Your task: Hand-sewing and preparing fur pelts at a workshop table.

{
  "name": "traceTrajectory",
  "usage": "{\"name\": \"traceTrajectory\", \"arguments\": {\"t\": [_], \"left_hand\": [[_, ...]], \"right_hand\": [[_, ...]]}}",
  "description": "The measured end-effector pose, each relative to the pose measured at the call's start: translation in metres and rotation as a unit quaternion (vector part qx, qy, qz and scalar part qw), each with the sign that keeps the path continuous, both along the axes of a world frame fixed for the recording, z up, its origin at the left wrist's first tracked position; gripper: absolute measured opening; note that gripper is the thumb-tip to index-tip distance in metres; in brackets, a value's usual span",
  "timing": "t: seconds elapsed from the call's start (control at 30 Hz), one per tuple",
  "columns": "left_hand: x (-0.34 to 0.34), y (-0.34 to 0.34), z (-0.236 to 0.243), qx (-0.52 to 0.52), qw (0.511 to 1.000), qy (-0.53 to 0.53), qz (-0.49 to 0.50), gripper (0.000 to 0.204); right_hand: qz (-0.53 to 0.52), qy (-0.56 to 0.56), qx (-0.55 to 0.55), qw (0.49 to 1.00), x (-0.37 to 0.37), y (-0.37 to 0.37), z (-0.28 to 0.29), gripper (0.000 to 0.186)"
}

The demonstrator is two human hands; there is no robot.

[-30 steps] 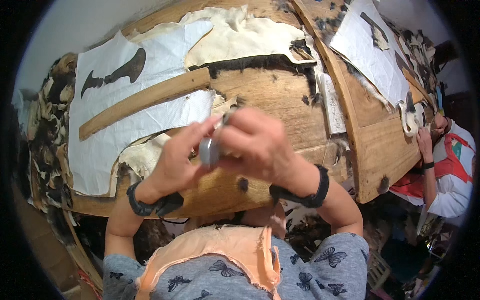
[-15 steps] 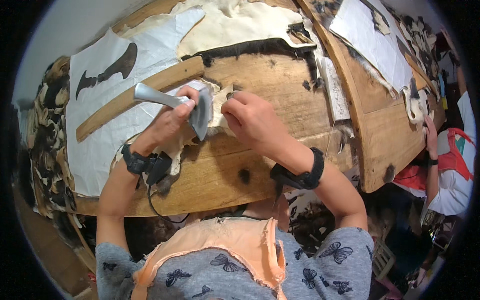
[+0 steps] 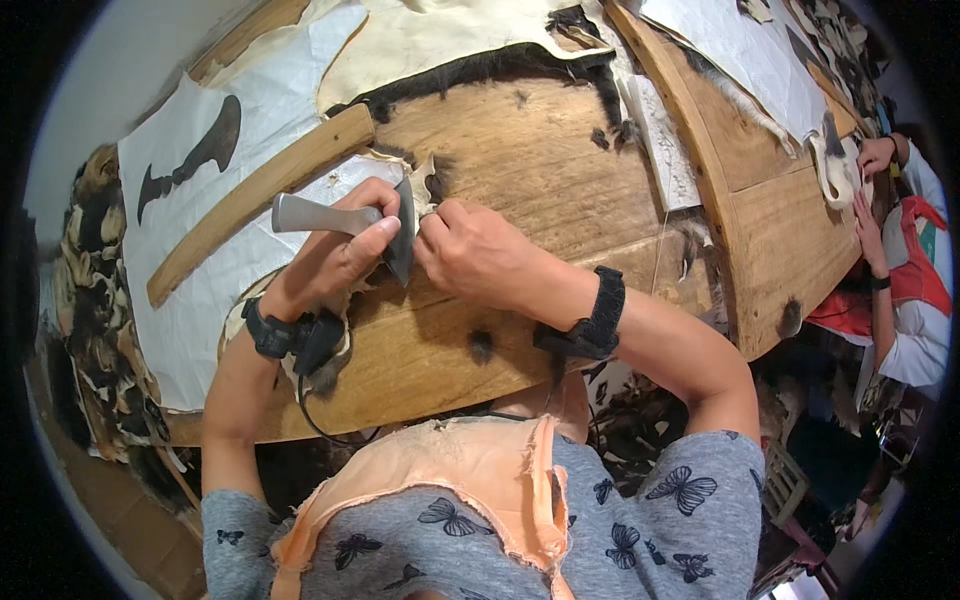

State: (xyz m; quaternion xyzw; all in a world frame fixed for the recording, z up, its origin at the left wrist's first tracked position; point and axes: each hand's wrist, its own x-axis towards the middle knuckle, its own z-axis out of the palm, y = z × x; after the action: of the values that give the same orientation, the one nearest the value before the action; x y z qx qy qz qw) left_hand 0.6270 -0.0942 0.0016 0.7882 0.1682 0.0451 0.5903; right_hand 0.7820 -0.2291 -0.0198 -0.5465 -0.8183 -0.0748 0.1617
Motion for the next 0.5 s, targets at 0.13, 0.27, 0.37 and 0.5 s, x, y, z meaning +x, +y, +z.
{"name": "traceTrajectory", "arguments": {"t": [0.13, 0.27, 0.37, 0.5], "left_hand": [[0.002, 0.000, -0.002, 0.095, 0.995, -0.021, -0.029, 0.026], [-0.002, -0.002, 0.004, 0.049, 0.997, 0.020, -0.049, 0.028], [-0.004, 0.000, -0.004, 0.178, 0.975, -0.077, -0.106, 0.034], [0.001, 0.006, 0.002, 0.052, 0.996, -0.022, -0.063, 0.039]], "right_hand": [[0.019, 0.047, 0.010, 0.999, 0.002, 0.005, -0.004, 0.008], [-0.002, 0.151, -0.018, 0.988, 0.002, 0.011, -0.010, 0.009], [-0.051, 0.230, -0.031, 0.971, 0.004, 0.015, -0.010, 0.008], [-0.112, 0.395, -0.066, 0.910, 0.006, 0.015, -0.008, 0.008]]}}
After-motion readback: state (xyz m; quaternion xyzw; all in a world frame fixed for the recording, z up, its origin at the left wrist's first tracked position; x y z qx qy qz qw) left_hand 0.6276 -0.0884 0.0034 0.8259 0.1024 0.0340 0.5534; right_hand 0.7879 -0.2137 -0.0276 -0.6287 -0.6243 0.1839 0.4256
